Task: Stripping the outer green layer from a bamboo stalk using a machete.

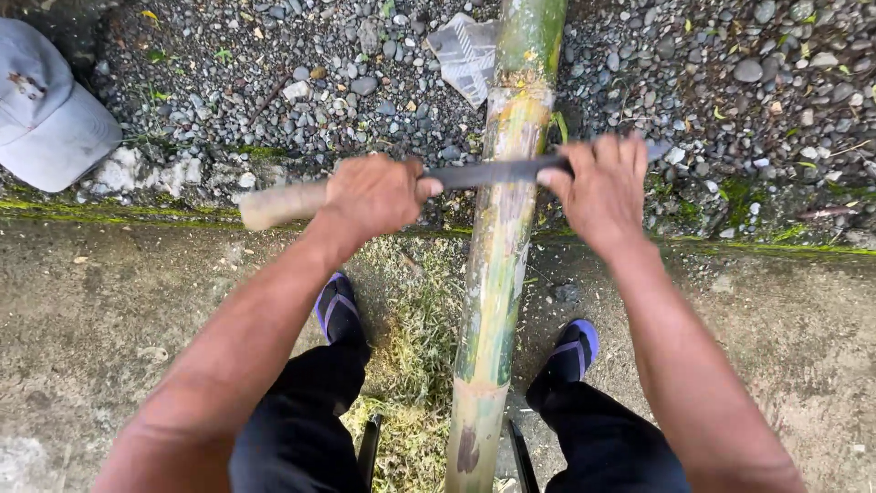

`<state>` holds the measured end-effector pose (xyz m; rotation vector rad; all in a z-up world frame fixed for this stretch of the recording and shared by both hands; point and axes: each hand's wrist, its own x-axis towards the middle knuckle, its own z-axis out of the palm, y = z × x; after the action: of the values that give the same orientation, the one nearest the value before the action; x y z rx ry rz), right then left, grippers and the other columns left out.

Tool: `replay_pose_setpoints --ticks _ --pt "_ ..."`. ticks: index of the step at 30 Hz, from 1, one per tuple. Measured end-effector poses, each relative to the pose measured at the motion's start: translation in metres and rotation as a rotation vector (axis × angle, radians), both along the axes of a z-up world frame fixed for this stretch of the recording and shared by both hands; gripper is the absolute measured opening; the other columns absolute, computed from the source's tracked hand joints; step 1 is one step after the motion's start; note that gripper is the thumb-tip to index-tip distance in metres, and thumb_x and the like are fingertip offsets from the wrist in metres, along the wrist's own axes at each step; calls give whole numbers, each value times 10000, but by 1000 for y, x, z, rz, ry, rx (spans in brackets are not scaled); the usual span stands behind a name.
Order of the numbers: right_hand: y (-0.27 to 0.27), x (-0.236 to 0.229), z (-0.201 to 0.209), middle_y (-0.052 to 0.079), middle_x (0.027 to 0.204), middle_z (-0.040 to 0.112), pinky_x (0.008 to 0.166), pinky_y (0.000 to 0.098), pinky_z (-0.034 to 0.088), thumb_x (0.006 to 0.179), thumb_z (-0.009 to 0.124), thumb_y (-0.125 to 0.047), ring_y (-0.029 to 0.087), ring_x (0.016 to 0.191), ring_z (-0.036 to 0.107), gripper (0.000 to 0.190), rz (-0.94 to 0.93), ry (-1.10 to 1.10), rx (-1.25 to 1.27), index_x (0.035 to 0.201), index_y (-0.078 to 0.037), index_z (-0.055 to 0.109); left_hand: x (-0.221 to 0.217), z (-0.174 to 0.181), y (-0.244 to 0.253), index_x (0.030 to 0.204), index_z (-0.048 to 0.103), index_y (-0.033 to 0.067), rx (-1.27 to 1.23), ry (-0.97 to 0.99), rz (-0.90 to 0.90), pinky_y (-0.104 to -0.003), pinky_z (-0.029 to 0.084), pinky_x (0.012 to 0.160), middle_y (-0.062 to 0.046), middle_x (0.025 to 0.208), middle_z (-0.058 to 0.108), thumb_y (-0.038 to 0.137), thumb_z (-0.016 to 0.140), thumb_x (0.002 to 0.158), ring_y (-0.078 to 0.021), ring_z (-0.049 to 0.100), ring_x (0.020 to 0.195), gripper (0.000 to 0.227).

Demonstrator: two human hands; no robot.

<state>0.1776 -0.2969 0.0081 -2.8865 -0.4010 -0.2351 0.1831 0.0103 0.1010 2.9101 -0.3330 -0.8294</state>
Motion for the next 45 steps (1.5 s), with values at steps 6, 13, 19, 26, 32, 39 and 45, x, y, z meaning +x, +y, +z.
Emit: replay_pose_setpoints --ticks 6,13,19,26,32,39,45 --pt "-8 51 -3 135 1201 542 1273 555 92 991 614 -604 345 1306 445 512 -1 -20 91 1241 -168 711 27 2 -10 1180 655 137 -4 -65 -26 -512 564 793 -123 804 695 599 301 1058 -312 733 841 595" --pt "-14 63 -21 143 1281 543 1248 550 64 1020 621 -585 388 1372 393 480 -12 -33 70 1260 -179 713 32 25 -24 1188 653 119 -3 -85 71 -505 553 836 -162 912 745 547 359 1083 -313 748 885 531" --pt "-10 87 9 127 1400 551 1285 512 104 988 672 -541 362 1465 339 512 16 -62 244 1356 -185 668 42 21 -29 1164 692 137 -23 -221 66 -500 550 824 -144 950 738 557 430 1034 -319 722 925 512" --pt "2 -8 -10 121 1418 534 1252 511 122 882 633 -562 354 1444 330 578 -68 100 180 1337 -208 674 -41 10 -22 1114 671 109 47 -128 30 -511 572 751 -159 850 709 536 400 1059 -339 719 822 509" --pt "22 -112 -17 148 1400 539 1273 524 160 924 574 -606 355 1481 324 618 -69 34 63 1358 -174 662 -120 0 -3 979 641 94 -24 22 68 -497 571 728 -123 704 719 515 345 1081 -305 716 669 524" --pt "17 -131 -32 143 1372 544 1262 607 167 935 546 -582 377 1458 366 616 -90 43 101 1366 -155 650 -118 -18 6 980 629 105 -10 42 -74 -412 531 505 -25 599 598 568 270 1059 -206 636 509 591" --pt "6 4 11 132 1433 545 1268 575 148 924 585 -573 382 1475 330 629 -32 -21 123 1404 -171 649 -34 -27 -11 1036 660 109 -119 -181 119 -498 557 724 -120 779 708 564 375 1041 -304 708 754 537"
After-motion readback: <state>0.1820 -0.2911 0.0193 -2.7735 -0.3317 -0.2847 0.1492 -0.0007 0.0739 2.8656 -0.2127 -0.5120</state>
